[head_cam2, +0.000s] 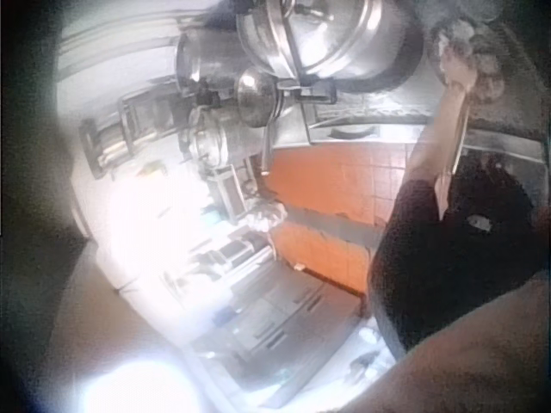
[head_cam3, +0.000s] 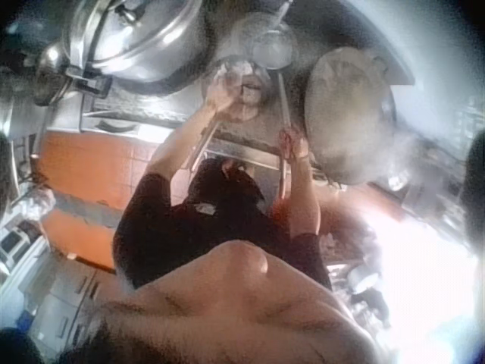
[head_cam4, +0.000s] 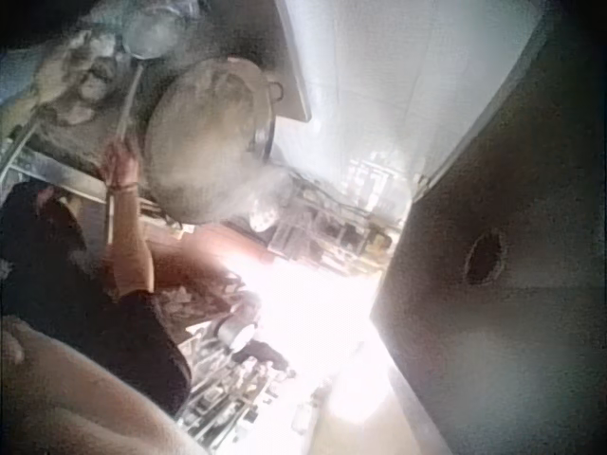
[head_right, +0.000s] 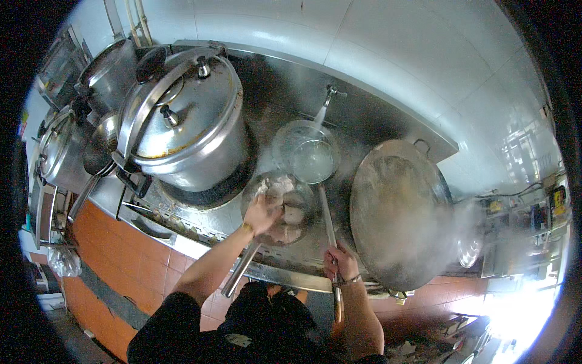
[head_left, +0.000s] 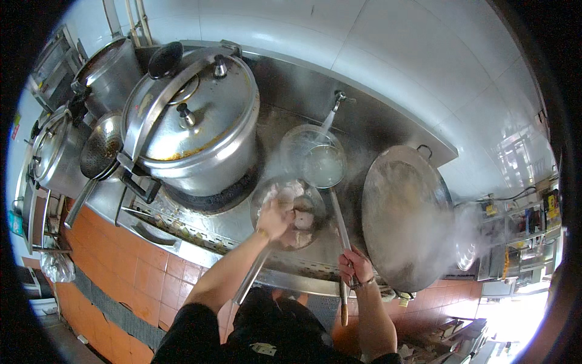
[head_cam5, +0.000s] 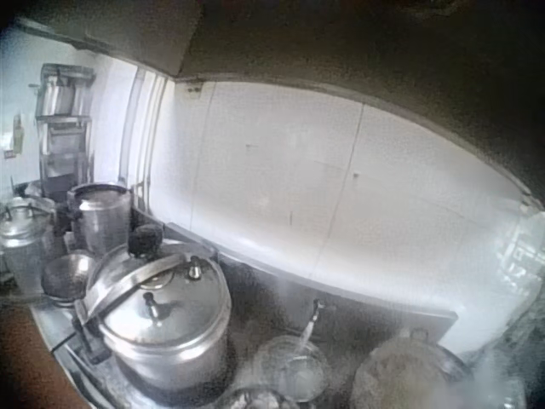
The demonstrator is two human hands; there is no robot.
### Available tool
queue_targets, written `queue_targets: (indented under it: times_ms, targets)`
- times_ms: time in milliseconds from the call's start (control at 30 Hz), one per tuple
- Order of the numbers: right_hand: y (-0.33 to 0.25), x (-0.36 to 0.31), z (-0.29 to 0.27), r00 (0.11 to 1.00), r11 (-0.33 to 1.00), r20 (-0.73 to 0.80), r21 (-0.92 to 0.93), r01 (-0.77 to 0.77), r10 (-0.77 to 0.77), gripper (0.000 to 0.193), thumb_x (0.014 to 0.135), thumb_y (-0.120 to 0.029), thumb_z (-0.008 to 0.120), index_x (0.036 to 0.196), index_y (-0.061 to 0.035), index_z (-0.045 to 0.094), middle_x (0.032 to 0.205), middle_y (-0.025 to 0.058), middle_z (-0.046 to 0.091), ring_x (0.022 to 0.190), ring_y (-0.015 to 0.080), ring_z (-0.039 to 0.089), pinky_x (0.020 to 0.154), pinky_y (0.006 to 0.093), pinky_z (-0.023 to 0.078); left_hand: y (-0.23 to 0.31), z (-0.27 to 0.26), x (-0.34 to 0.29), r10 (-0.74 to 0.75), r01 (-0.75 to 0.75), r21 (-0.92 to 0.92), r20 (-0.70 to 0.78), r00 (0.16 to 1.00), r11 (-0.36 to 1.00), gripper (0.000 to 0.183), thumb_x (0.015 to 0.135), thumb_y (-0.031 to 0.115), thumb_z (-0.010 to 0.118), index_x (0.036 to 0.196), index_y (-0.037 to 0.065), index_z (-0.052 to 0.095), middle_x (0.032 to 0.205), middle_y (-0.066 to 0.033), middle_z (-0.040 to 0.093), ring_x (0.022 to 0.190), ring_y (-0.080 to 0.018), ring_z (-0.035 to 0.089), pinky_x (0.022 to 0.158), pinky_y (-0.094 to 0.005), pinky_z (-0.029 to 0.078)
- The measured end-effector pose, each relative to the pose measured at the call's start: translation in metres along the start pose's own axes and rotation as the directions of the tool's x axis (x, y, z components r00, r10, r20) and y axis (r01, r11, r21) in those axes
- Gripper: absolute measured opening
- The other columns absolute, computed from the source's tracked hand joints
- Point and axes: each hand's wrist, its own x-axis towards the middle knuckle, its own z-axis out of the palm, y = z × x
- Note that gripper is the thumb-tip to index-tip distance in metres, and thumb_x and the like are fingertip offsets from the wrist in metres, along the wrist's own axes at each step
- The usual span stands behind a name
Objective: The person uses a slotted spoon and ladle to remove pieces of boiled meat from a large pot and places them into a metal tray. The person then uses a knife to cut a piece of raw meat on a wooden board.
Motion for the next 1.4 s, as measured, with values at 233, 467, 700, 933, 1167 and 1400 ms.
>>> queue_targets:
  times_ms: [233, 467, 700, 933, 1167, 1400]
  targets:
    - [-0.016, -0.085, 0.021, 0.988, 0.941, -0.152, -0.338, -0.027, -0.026, 0.034, 0.095, -0.01, 0.056, 0.125, 0.0018, 0.046, 0.061, 0.0043, 0.052, 0.039, 0.0142, 0.044, 0.035, 0.0297, 0.036, 0.009, 0.086, 0.071, 0.051, 0.088, 0.342, -0.378, 0.924, 0.936, 0.07, 0.086, 0.026, 0.058, 0.147, -0.001, 0.036, 0.158, -0.0178, 0.028, 0.148, -0.0386, 0.019, 0.119, -0.0502, 0.019]
    - [-0.011, -0.138, 0.012, 0.995, 0.944, -0.103, -0.327, -0.042, 0.008, 0.046, 0.094, -0.006, 0.057, 0.137, -0.0011, 0.043, 0.07, 0.0029, 0.053, 0.045, 0.0116, 0.045, 0.04, 0.0269, 0.035, 0.01, 0.077, 0.009, 0.408, -0.292, 0.594, -0.067, 0.911, 0.75, 0.061, 0.09, 0.033, 0.06, 0.144, 0.008, 0.044, 0.154, -0.0173, 0.033, 0.145, -0.0397, 0.025, 0.119, -0.0493, 0.02]
    - [-0.013, -0.169, 0.006, 0.994, 0.865, -0.101, -0.496, -0.081, 0.035, 0.054, 0.094, -0.007, 0.057, 0.145, -0.0038, 0.038, 0.072, 0.0011, 0.053, 0.048, 0.0101, 0.045, 0.042, 0.0256, 0.036, -0.007, 0.074, -0.044, 0.501, -0.538, 0.401, 0.203, 0.841, 0.741, 0.058, 0.078, 0.043, 0.073, 0.123, 0.009, 0.058, 0.13, -0.0184, 0.049, 0.127, -0.0415, 0.04, 0.106, -0.0583, 0.031]
    - [-0.004, -0.2, 0.011, 0.978, 0.833, -0.202, -0.532, -0.15, 0.047, 0.061, 0.095, -0.008, 0.057, 0.151, -0.0046, 0.031, 0.077, 0.0009, 0.057, 0.059, 0.0086, 0.053, 0.05, 0.0236, 0.043, 0.013, 0.11, -0.018, 0.243, -0.182, 0.238, -0.26, 0.934, 0.954, 0.058, 0.068, 0.033, 0.081, 0.115, 0.005, 0.06, 0.12, -0.0187, 0.049, 0.112, -0.0388, 0.047, 0.1, -0.0506, 0.038]
    - [0.031, -0.176, -0.021, 0.957, 0.357, -0.14, -0.933, -0.041, -0.255, 0.065, 0.094, -0.006, 0.059, 0.151, -0.0004, 0.029, 0.123, 0.0141, 0.064, 0.096, 0.0204, 0.065, 0.08, 0.0332, 0.053, 0.018, 0.122, -0.046, 0.126, -0.054, 0.22, -0.324, 0.938, 0.974, 0.076, 0.069, 0.039, 0.083, 0.128, 0.002, 0.051, 0.132, -0.0205, 0.046, 0.129, -0.0401, 0.038, 0.11, -0.0521, 0.03]
    - [0.037, -0.002, 0.009, 0.87, 0.218, -0.078, -0.975, 0.035, -0.486, 0.067, 0.092, -0.012, 0.058, 0.151, 0.0003, 0.028, 0.107, 0.0228, 0.066, 0.089, 0.0316, 0.065, 0.079, 0.038, 0.051, 0.02, 0.093, -0.053, -0.1, 0.211, 0.357, -0.305, 0.947, 0.91, 0.101, 0.065, 0.05, 0.084, 0.139, 0.001, 0.036, 0.142, -0.0194, 0.041, 0.137, -0.0381, 0.034, 0.114, -0.0534, 0.027]
